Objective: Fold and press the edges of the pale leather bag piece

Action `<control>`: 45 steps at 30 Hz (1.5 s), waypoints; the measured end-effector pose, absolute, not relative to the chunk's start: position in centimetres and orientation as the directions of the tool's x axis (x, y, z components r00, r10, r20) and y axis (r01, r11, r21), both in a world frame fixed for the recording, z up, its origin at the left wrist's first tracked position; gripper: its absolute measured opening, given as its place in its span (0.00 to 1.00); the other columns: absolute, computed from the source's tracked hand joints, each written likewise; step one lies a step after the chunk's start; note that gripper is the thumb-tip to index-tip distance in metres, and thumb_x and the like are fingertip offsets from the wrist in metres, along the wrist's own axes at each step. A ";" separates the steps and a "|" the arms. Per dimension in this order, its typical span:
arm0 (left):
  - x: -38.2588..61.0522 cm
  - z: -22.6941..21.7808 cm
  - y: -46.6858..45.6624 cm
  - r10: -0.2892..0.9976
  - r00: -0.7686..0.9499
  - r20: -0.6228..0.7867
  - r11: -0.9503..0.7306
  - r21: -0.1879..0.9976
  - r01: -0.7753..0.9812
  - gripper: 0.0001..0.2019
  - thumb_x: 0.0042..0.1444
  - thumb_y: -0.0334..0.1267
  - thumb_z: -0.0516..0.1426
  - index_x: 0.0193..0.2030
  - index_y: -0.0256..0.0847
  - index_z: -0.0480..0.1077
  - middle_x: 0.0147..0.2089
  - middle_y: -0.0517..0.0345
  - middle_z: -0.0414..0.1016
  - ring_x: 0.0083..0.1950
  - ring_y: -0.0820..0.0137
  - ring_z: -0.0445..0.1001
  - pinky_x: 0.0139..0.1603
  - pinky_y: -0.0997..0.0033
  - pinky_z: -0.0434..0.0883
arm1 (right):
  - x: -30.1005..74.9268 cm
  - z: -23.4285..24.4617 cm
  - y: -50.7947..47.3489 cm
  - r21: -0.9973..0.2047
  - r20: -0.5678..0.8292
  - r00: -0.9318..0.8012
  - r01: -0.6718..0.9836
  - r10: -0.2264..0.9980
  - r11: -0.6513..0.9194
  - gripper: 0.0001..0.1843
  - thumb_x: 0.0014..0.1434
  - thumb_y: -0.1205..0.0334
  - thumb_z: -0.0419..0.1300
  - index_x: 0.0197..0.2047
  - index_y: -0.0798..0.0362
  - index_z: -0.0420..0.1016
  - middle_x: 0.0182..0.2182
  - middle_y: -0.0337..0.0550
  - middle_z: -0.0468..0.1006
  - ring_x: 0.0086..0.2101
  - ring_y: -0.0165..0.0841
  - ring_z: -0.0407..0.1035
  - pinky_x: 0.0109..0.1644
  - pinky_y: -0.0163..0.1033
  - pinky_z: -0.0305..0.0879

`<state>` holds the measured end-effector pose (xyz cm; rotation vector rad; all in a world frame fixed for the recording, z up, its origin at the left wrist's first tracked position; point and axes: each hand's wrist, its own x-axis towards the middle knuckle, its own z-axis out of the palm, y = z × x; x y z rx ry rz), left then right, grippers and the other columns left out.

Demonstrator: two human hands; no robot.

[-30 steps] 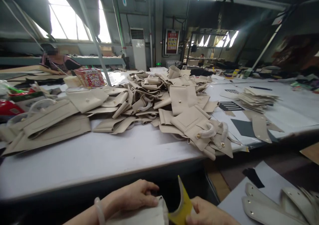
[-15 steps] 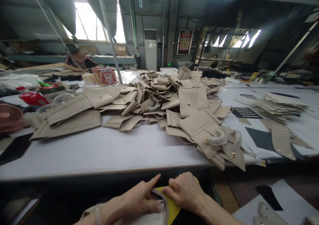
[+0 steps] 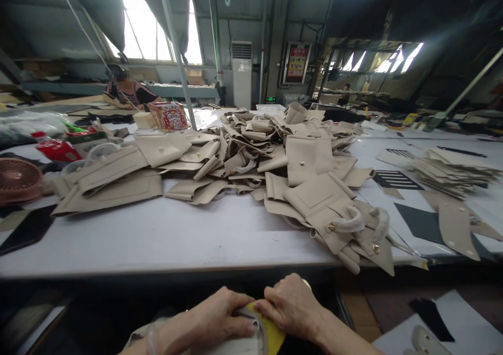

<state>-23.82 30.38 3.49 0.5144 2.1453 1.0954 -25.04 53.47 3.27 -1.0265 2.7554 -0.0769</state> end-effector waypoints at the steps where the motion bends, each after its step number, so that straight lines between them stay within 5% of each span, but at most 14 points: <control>1: -23.8 3.5 30.4 0.606 -0.698 -0.381 0.569 0.821 0.047 0.13 0.54 0.50 0.61 0.38 0.44 0.78 0.26 0.67 0.67 0.27 0.74 0.62 0.24 0.74 0.54 | -25.0 3.2 53.4 -0.112 -0.168 -0.740 -0.642 -0.651 0.759 0.30 0.71 0.42 0.43 0.30 0.51 0.75 0.27 0.45 0.82 0.28 0.37 0.76 0.29 0.44 0.33; 15: -23.3 5.0 31.4 0.556 -0.752 -0.355 0.663 0.735 0.144 0.15 0.56 0.51 0.60 0.35 0.41 0.79 0.26 0.59 0.73 0.25 0.72 0.62 0.26 0.70 0.50 | -23.0 1.3 52.5 -0.012 -0.157 -0.821 -0.553 -0.548 0.833 0.31 0.73 0.51 0.37 0.32 0.47 0.77 0.26 0.44 0.82 0.28 0.43 0.77 0.29 0.45 0.33; 27: -23.7 3.6 29.8 0.630 -0.680 -0.375 0.581 0.809 0.093 0.16 0.51 0.53 0.64 0.36 0.43 0.80 0.21 0.68 0.60 0.25 0.76 0.55 0.23 0.74 0.51 | -19.0 2.2 49.0 0.029 -0.167 -0.909 -0.391 -0.381 0.920 0.25 0.72 0.61 0.41 0.35 0.49 0.79 0.27 0.46 0.83 0.27 0.44 0.78 0.26 0.42 0.48; 32: -24.6 3.4 29.6 0.645 -0.626 -0.438 0.574 0.819 0.018 0.20 0.60 0.54 0.55 0.37 0.42 0.81 0.23 0.66 0.59 0.26 0.75 0.54 0.26 0.75 0.56 | -18.2 2.1 49.7 -0.034 -0.179 -0.918 -0.355 -0.355 0.934 0.30 0.72 0.58 0.37 0.33 0.49 0.78 0.27 0.49 0.83 0.28 0.46 0.78 0.27 0.43 0.49; 35: -25.2 3.2 30.0 0.617 -0.633 -0.467 0.583 0.812 -0.030 0.23 0.59 0.55 0.53 0.35 0.39 0.81 0.22 0.65 0.59 0.25 0.74 0.53 0.26 0.73 0.55 | -17.4 1.3 51.8 -0.242 -0.230 -0.918 -0.268 -0.323 0.933 0.36 0.72 0.51 0.32 0.28 0.49 0.76 0.26 0.45 0.82 0.27 0.40 0.76 0.28 0.41 0.51; 39: -25.8 3.1 30.5 0.615 -0.617 -0.491 0.572 0.817 -0.081 0.16 0.53 0.50 0.59 0.39 0.42 0.83 0.25 0.63 0.69 0.27 0.73 0.59 0.29 0.73 0.59 | -15.9 -0.6 55.0 -0.745 -0.392 -0.905 0.207 -0.164 0.634 0.36 0.66 0.33 0.34 0.21 0.51 0.59 0.20 0.40 0.68 0.24 0.32 0.61 0.28 0.38 0.50; 41: -25.9 3.1 30.6 0.616 -0.614 -0.494 0.562 0.821 -0.097 0.15 0.49 0.47 0.62 0.41 0.45 0.83 0.30 0.62 0.76 0.31 0.71 0.65 0.33 0.73 0.62 | -15.6 -1.3 55.8 -0.791 -0.432 -0.893 0.311 -0.122 0.527 0.35 0.64 0.29 0.37 0.22 0.50 0.54 0.20 0.38 0.62 0.25 0.31 0.55 0.29 0.37 0.50; 45: -25.9 2.8 30.6 0.614 -0.592 -0.522 0.544 0.823 -0.163 0.16 0.45 0.46 0.64 0.41 0.46 0.83 0.35 0.60 0.81 0.32 0.71 0.68 0.35 0.71 0.65 | -15.8 -1.6 55.4 -0.774 -0.399 -0.910 0.268 -0.113 0.574 0.37 0.62 0.27 0.37 0.23 0.52 0.59 0.23 0.39 0.63 0.27 0.33 0.55 0.31 0.38 0.52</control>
